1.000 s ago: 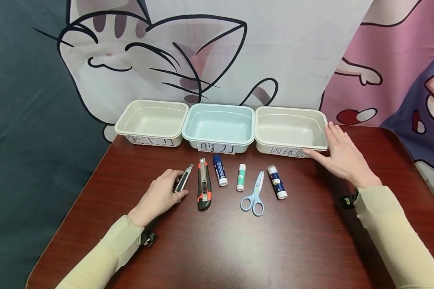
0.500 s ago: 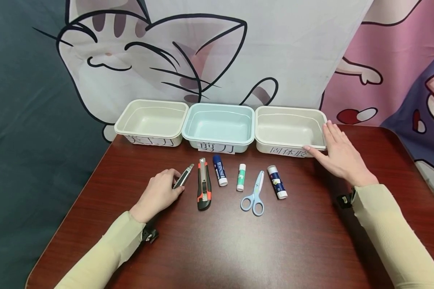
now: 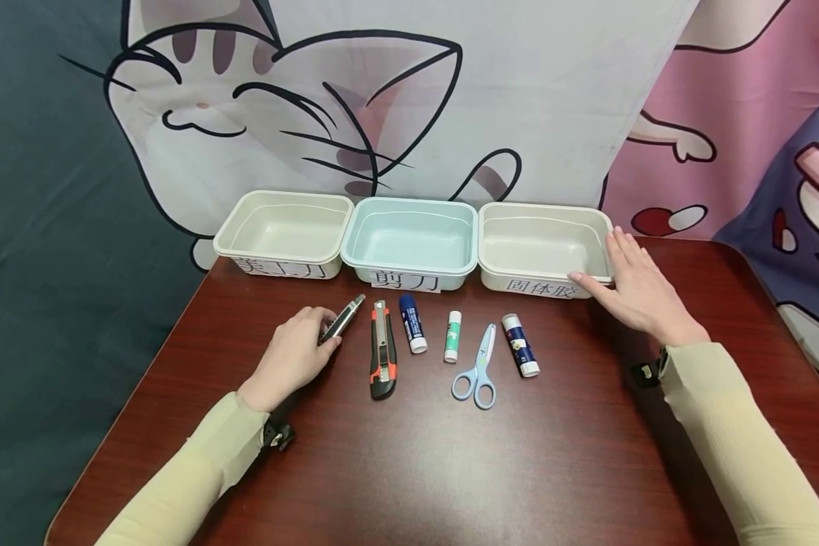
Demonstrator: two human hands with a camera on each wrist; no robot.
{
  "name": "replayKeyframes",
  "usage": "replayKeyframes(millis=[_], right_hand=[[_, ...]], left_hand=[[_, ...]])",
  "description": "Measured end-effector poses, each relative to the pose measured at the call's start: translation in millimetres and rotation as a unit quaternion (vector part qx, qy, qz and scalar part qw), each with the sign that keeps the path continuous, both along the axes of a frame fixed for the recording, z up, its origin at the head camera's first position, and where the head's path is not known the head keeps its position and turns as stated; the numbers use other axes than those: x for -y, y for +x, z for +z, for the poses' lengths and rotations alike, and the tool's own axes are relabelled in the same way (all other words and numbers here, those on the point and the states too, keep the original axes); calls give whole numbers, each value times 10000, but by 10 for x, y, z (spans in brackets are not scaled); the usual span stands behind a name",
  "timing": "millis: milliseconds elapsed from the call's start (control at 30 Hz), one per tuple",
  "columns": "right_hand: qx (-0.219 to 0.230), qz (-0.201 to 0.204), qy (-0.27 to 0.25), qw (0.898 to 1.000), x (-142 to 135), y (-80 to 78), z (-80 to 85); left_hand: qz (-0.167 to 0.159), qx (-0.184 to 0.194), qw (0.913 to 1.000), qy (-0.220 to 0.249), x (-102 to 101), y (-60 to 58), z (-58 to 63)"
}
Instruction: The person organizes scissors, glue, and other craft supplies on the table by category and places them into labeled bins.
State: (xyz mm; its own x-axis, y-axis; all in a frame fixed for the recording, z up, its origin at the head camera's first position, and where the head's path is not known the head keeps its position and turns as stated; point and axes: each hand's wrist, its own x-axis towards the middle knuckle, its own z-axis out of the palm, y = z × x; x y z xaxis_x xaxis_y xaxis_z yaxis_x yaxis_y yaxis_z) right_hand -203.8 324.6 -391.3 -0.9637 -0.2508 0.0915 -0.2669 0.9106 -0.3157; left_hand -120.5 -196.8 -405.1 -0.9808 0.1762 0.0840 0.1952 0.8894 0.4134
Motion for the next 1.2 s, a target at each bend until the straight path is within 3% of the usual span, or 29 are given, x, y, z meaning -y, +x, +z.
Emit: replayKeyframes(millis=[333,633,967,1200], right_hand=[[-44,11,112,9999,-7,-16,-13],[-59,15,165,9998,-12,-13,-14],[-56,31,197,9998,-6,-15,-20],[-31,31,208,9998,13,-11,4]], left_hand=[[-7,-703,9973,199,37,-189,220],[163,-1208,9912,522,121,-396,533],[524,-1194,9869,948,283,-698,780],[308,-1280,9876,854,396,-1009,971]])
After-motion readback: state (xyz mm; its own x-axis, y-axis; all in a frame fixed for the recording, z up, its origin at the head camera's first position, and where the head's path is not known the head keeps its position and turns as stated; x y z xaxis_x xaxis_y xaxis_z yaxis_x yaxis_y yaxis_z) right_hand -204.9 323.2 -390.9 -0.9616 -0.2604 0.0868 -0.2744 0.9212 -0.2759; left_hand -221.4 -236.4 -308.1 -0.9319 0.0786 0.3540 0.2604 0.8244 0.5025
